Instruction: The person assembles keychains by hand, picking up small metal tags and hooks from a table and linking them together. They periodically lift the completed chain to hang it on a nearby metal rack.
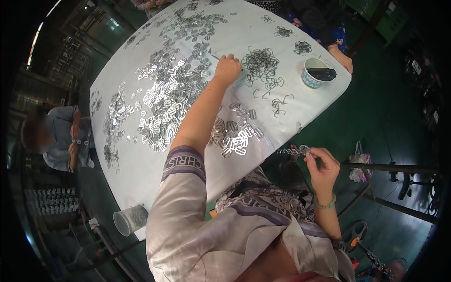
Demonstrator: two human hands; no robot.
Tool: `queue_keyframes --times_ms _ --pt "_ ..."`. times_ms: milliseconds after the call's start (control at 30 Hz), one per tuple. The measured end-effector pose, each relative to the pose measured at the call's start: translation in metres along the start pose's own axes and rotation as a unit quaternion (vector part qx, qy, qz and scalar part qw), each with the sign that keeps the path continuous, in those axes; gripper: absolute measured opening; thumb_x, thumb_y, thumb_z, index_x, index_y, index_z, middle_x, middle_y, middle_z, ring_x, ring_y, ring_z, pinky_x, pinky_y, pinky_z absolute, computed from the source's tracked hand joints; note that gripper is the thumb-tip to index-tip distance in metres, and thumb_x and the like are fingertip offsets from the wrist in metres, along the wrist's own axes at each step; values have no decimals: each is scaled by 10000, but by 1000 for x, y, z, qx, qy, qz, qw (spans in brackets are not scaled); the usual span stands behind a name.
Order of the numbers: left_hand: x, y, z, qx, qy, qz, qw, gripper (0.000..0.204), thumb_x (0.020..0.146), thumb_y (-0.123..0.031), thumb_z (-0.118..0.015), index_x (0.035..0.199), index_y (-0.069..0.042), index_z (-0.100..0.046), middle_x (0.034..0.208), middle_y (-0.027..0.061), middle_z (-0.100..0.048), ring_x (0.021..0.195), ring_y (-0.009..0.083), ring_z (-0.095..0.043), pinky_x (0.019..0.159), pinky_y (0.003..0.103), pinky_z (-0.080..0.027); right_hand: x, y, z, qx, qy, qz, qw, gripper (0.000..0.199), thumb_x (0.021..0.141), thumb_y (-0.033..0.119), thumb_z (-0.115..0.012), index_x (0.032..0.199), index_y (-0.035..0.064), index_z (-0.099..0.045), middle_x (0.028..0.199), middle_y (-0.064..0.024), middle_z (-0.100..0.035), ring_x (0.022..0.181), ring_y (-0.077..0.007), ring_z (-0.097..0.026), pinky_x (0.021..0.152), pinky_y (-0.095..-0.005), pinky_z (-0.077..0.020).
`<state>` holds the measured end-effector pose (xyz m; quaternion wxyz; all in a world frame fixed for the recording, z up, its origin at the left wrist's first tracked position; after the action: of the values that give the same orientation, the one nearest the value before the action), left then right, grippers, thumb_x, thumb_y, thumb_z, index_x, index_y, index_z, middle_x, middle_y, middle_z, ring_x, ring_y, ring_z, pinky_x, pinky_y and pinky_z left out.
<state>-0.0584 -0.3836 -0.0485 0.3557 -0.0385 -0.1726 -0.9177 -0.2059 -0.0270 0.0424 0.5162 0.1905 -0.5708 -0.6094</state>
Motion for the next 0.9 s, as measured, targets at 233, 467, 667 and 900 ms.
queue_keyframes --times_ms 233,467,667,900 --pt "-17 -7 31 -18 -17 -67 997 91 766 -90 -612 781 -101 -701 833 25 -683 886 198 -607 766 351 -451 3 2 -2 1 -3 11 1000 103 787 -73 -693 882 -50 -659 771 -90 -651 640 -111 -585 611 -238 -474" --pt "-83 -61 114 -659 -50 77 746 72 884 -78 -667 925 -28 -635 868 21 -642 805 104 -546 725 289 -457 6 2 -3 -12 -17 25 999 88 789 -64 -693 864 -36 -656 748 -82 -644 617 -122 -579 583 -244 -464" --pt "-139 -147 186 -760 -8 -38 648 48 900 -48 -633 928 -29 -598 920 27 -591 827 111 -519 761 257 -407 6 8 -12 -8 -4 31 999 82 789 -59 -690 859 -36 -656 752 -87 -642 615 -135 -582 585 -249 -466" --pt "-144 -158 183 -738 -39 -22 673 63 905 -14 -597 951 -35 -560 913 47 -581 855 152 -545 788 285 -427 2 16 -18 -18 22 45 999 87 785 -69 -684 861 -33 -664 778 -94 -658 649 -144 -619 602 -256 -484"
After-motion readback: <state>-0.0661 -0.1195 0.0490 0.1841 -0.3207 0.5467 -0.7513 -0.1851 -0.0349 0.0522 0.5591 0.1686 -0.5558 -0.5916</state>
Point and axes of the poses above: each hand's wrist, its own x-axis towards the middle knuckle, its own z-axis out of the back of the hand, y = z × x, the point moved 10 cm from there along x, towards the middle knuckle
